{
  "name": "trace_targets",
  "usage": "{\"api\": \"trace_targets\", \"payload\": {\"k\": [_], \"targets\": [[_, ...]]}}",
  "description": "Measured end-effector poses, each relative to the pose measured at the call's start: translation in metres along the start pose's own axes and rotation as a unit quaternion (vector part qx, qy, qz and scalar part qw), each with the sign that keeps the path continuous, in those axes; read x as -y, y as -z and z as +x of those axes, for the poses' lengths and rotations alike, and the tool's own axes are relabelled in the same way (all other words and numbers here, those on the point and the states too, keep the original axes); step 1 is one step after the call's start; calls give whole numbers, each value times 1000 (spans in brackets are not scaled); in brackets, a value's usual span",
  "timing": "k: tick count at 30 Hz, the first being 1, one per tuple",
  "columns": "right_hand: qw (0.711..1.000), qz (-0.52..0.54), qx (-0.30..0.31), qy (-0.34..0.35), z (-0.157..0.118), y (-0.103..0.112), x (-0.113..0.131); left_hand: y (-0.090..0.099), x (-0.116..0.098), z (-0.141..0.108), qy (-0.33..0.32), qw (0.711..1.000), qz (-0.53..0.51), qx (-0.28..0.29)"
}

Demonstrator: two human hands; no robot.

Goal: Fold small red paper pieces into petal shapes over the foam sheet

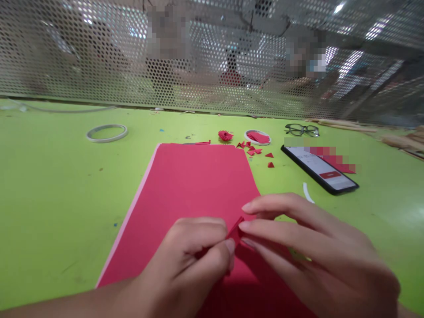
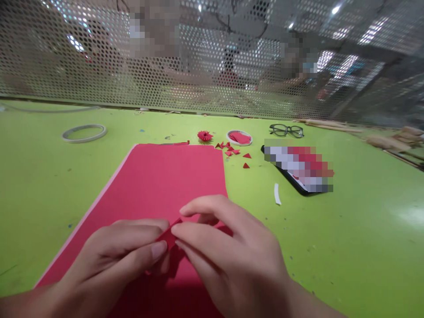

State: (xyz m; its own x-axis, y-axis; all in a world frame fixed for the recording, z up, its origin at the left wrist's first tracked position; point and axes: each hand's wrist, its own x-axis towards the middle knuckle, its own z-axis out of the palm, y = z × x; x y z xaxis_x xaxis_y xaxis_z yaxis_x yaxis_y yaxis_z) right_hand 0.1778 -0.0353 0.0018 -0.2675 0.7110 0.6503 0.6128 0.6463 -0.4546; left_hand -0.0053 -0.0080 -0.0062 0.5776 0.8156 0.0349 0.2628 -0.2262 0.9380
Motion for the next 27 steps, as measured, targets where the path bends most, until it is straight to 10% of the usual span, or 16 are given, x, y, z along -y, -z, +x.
{"api": "trace_targets", "payload": {"k": [15, 27], "targets": [[999, 30, 32, -32, 4, -6, -1, -7, -4, 5, 47, 993, 108, -12], [993, 52, 86, -66, -2, 2, 3, -4, -7, 5, 81, 997, 1, -9]]}}
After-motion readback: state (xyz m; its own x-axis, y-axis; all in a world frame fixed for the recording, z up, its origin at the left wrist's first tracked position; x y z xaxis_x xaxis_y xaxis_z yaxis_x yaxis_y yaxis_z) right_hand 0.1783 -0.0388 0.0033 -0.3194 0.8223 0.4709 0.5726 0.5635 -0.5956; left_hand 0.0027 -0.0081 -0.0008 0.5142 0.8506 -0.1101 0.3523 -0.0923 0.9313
